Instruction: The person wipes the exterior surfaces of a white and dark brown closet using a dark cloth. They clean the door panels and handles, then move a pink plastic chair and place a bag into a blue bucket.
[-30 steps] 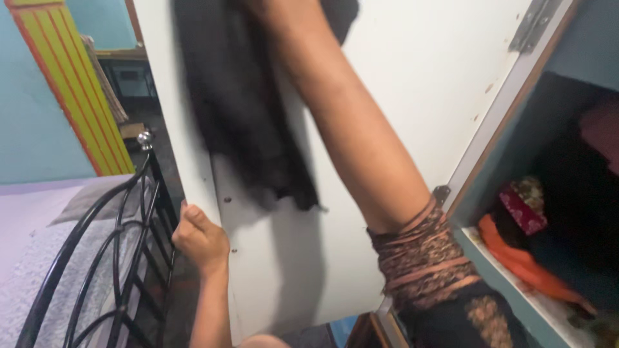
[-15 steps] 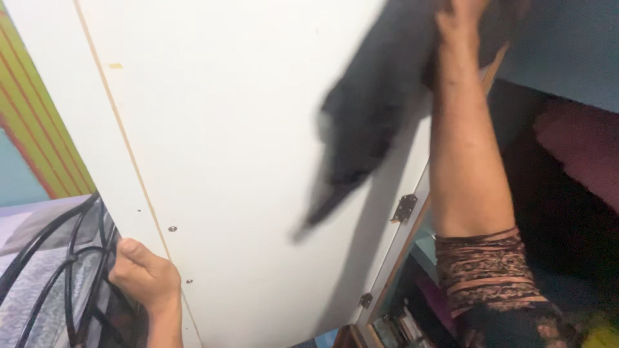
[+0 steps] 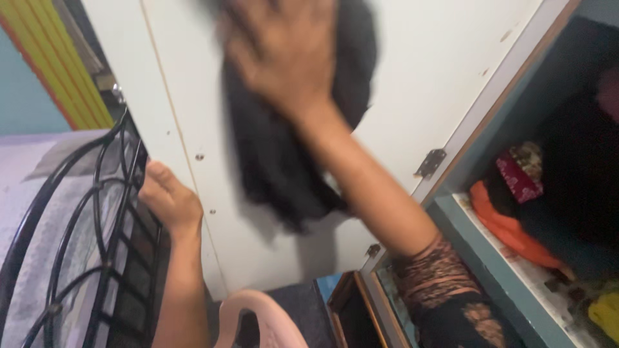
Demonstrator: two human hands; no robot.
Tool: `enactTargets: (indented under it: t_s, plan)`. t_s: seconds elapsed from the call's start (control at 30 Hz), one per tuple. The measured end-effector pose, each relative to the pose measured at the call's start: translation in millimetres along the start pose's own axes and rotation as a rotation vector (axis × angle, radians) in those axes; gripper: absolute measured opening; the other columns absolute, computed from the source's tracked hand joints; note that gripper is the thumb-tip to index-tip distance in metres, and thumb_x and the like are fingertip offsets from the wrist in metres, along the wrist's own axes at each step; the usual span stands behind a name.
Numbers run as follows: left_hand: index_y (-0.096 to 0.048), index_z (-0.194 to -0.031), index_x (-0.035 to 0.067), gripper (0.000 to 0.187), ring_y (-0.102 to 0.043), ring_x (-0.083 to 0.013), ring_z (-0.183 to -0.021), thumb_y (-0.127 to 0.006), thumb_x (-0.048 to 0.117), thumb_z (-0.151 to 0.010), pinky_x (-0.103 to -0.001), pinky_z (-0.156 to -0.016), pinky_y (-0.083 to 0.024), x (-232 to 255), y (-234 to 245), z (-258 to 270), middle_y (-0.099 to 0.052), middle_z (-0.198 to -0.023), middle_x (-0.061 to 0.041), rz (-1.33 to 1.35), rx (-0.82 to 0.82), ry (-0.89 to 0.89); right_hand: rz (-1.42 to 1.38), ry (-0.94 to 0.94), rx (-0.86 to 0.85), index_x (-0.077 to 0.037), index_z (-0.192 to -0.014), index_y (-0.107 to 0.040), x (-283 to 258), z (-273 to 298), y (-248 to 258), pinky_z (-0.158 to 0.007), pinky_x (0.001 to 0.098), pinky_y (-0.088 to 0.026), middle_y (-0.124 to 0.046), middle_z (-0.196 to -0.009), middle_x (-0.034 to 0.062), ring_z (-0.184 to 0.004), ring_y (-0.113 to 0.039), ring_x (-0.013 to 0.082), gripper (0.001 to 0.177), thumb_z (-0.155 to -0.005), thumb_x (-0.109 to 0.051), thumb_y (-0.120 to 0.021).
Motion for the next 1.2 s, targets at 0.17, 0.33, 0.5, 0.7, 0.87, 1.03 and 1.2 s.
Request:
enactTargets:
  t_s: [0.17, 0.33, 0.5, 0.7, 0.87, 1.03, 1.2]
  plan:
    - [-0.064, -0.102, -0.008, 0.060, -0.064, -0.0435, -0.075, -0.029, 0.038, -0.119, -0.051, -0.066, -0.044, -2, 1, -3, -0.064, -0.082, -0.027, -0.023, 0.018, -0.066, -0.153, 0.200, -0.267, -0.038, -0.159, -0.045, -87, 155, -33, -0.127, 0.0577, -0.020, -0.023, -0.173, 0.0099, -0.161, -0.024, 0.0335, 0.059, -0.104, -0.036, -0.069]
    - [-0.054, -0.088, -0.007, 0.060, -0.052, -0.0405, -0.065, -0.029, 0.038, -0.119, -0.051, -0.063, -0.036, -14, 0, 3, -0.052, -0.072, -0.024, -0.079, 0.014, -0.057, -0.164, 0.652, -0.599, -0.042, -0.147, -0.063, -58, 289, -37, -0.129, 0.0471, -0.009, -0.036, -0.168, -0.0002, -0.158, -0.029, 0.0185, 0.062, -0.091, -0.015, -0.056]
    - [-0.046, -0.079, -0.007, 0.068, -0.046, -0.0304, -0.063, -0.030, 0.045, -0.119, -0.046, -0.063, -0.035, -40, 1, 12, -0.046, -0.066, -0.019, -0.089, -0.030, 0.105, 0.227, 0.432, -0.148, -0.017, -0.137, -0.070, 101, 243, 21, -0.128, 0.0504, -0.030, -0.053, -0.158, 0.0083, -0.152, -0.046, 0.0272, 0.039, -0.100, -0.031, -0.070]
    - [-0.052, -0.085, -0.006, 0.073, -0.053, -0.0172, -0.070, -0.025, 0.052, -0.120, -0.038, -0.069, -0.043, -55, 4, 55, -0.058, -0.075, -0.010, 0.171, -0.064, 0.159, 0.193, -0.355, 0.215, -0.016, -0.164, -0.036, 174, 243, 56, -0.131, 0.0581, -0.020, -0.033, -0.166, 0.0115, -0.158, -0.023, 0.0374, 0.060, -0.110, -0.035, -0.056]
    - [-0.042, -0.079, -0.007, 0.073, -0.043, -0.0194, -0.065, -0.026, 0.052, -0.119, -0.040, -0.064, -0.036, -64, 2, 54, -0.049, -0.067, -0.012, 0.044, -0.016, 0.183, 0.178, 0.089, -0.037, -0.029, -0.131, -0.063, 34, 288, -1, -0.120, 0.0558, -0.029, -0.045, -0.157, 0.0150, -0.149, -0.036, 0.0385, 0.041, -0.090, -0.026, -0.067]
    - [-0.044, -0.080, -0.007, 0.072, -0.043, -0.0189, -0.064, -0.028, 0.051, -0.120, -0.043, -0.063, -0.036, -65, 5, 58, -0.051, -0.068, -0.011, 0.055, 0.007, 0.132, -0.103, 0.574, -0.361, -0.043, -0.144, -0.063, -24, 288, -20, -0.130, 0.0505, -0.007, -0.037, -0.169, 0.0015, -0.155, -0.033, 0.0250, 0.047, -0.101, -0.027, -0.074]
    - [-0.035, -0.081, -0.010, 0.072, -0.036, -0.0226, -0.061, -0.028, 0.051, -0.120, -0.042, -0.061, -0.032, -75, 3, 61, -0.041, -0.068, -0.016, -0.026, 0.034, 0.198, 0.086, 0.005, -0.166, -0.036, -0.153, -0.054, 39, 197, -16, -0.129, 0.0534, -0.013, -0.031, -0.167, 0.0074, -0.159, -0.027, 0.0350, 0.061, -0.098, -0.034, -0.079]
Point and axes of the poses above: each hand's wrist, its own z-axis away from the middle knuckle, its own y-axis out of the back of the hand, x = y × z, the point moved 6 cm from there along -z, towards the middle knuckle
